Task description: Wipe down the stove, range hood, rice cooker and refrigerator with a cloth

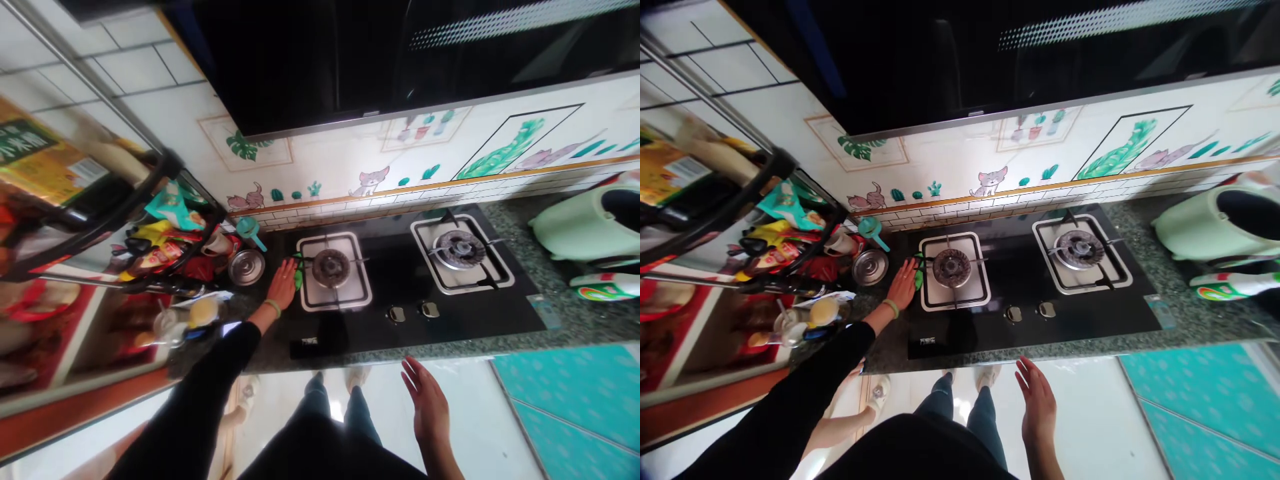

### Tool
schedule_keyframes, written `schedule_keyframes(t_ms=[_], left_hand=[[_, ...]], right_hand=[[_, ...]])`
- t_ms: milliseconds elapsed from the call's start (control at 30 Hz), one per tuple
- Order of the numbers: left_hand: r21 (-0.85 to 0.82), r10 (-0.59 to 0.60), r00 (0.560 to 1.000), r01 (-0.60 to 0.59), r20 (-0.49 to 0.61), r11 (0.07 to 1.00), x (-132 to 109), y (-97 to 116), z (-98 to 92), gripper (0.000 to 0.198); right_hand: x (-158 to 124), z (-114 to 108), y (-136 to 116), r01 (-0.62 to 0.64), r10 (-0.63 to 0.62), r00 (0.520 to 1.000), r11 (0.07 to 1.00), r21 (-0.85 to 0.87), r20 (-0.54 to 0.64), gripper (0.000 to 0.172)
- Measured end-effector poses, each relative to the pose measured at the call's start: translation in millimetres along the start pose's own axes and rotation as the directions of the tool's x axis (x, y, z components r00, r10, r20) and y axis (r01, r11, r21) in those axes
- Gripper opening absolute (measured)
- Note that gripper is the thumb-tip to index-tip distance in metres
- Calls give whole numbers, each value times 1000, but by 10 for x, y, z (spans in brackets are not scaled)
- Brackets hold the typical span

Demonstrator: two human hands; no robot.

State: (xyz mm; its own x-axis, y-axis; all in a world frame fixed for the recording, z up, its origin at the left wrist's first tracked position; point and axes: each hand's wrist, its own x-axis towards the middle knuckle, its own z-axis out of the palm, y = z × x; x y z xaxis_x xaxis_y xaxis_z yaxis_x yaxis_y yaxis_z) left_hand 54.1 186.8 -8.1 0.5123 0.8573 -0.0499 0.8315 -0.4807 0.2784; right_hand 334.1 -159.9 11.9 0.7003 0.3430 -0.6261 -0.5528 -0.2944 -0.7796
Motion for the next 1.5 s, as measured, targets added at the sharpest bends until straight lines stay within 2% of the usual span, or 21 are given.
schedule_keyframes(t_ms=[167, 233, 267, 333, 400, 500, 600, 700, 800, 900, 967, 1067, 1100, 1167, 1233, 1267, 1300, 1367, 1433, 1467, 1500], left_hand=[[5, -58, 998, 58, -17, 998, 1072, -116, -253, 66], [1, -61, 998, 61, -17, 998, 1271, -123, -256, 65], [0, -63, 998, 63, -15, 998, 1238, -113, -228, 65], [1, -55, 998, 55, -4, 999, 895, -54, -142, 66], [4, -37, 999, 37, 20, 999, 269, 83, -50, 66], [28, -51, 997, 50, 51, 998, -793, 471, 76, 64], [67, -89, 991, 82, 102, 994, -1452, 1013, 220, 64], [30, 3, 985, -8, 175, 1000, -1454, 1616, 410, 63], [-50, 115, 979, -107, 170, 993, -1051, 2171, 602, 63], [-130, 175, 977, -159, 125, 979, -750, 2458, 703, 63], [-195, 192, 978, -173, 84, 966, -766, 2400, 694, 59], [-279, 131, 990, -141, -56, 950, -1062, 1993, 587, 50], [-297, 80, 990, -111, -115, 948, -1188, 1820, 537, 47], [-323, -39, 979, -28, -201, 946, -1407, 1495, 435, 44], [-346, -139, 959, 47, -247, 937, -1528, 1258, 349, 42], [-358, -174, 950, 73, -260, 931, -1544, 1182, 315, 42], [-373, -204, 940, 92, -272, 923, -1534, 1132, 289, 42], [-405, -238, 930, 109, -281, 908, -1453, 1102, 254, 42], [-435, -239, 932, 102, -273, 895, -1332, 1135, 237, 42], [-447, -230, 936, 92, -266, 890, -1270, 1165, 233, 42], [-458, -219, 941, 81, -257, 885, -1214, 1199, 232, 42]], right_hand=[[-35, -125, -28, 35, -35, 999, 999, -26, -8, 61], [-96, -203, 6, 12, -13, 999, 1000, -16, -47, 64], [-121, -231, 18, -6, 6, 998, 1000, -5, -65, 65], [-143, -253, 23, -44, 44, 996, 999, 10, -75, 67], [-123, -227, -5, -68, 69, 996, 998, 6, -51, 66], [-52, -124, -88, -58, 59, 997, 998, -13, 45, 62], [5, -35, -170, -22, 25, 989, 999, -25, 144, 58], [-3, -18, -210, 34, -22, 976, 998, -55, 215, 55], [-68, -16, -231, 172, -130, 943, 979, -113, 305, 49], [-92, 82, -275, 433, -323, 844, 882, -188, 428, 42], [-22, 234, -306, 636, -461, 715, 741, -215, 525, 39], [193, 579, -289, 830, -548, 532, 489, -269, 645, 48], [262, 712, -252, 856, -546, 506, 414, -310, 668, 53], [326, 979, -120, 863, -526, 504, 284, -418, 685, 63], [246, 1217, 73, 857, -484, 503, 172, -486, 716, 69], [159, 1317, 178, 871, -450, 475, 120, -476, 756, 70], [58, 1398, 278, 898, -408, 423, 72, -433, 809, 70], [-110, 1485, 421, 959, -308, 269, 1, -283, 913, 67], [-124, 1439, 448, 987, -234, 147, -34, -159, 961, 60], [-59, 1362, 415, 987, -226, 139, -45, -152, 964, 58], [42, 1258, 360, 981, -240, 169, -53, -187, 956, 57]])
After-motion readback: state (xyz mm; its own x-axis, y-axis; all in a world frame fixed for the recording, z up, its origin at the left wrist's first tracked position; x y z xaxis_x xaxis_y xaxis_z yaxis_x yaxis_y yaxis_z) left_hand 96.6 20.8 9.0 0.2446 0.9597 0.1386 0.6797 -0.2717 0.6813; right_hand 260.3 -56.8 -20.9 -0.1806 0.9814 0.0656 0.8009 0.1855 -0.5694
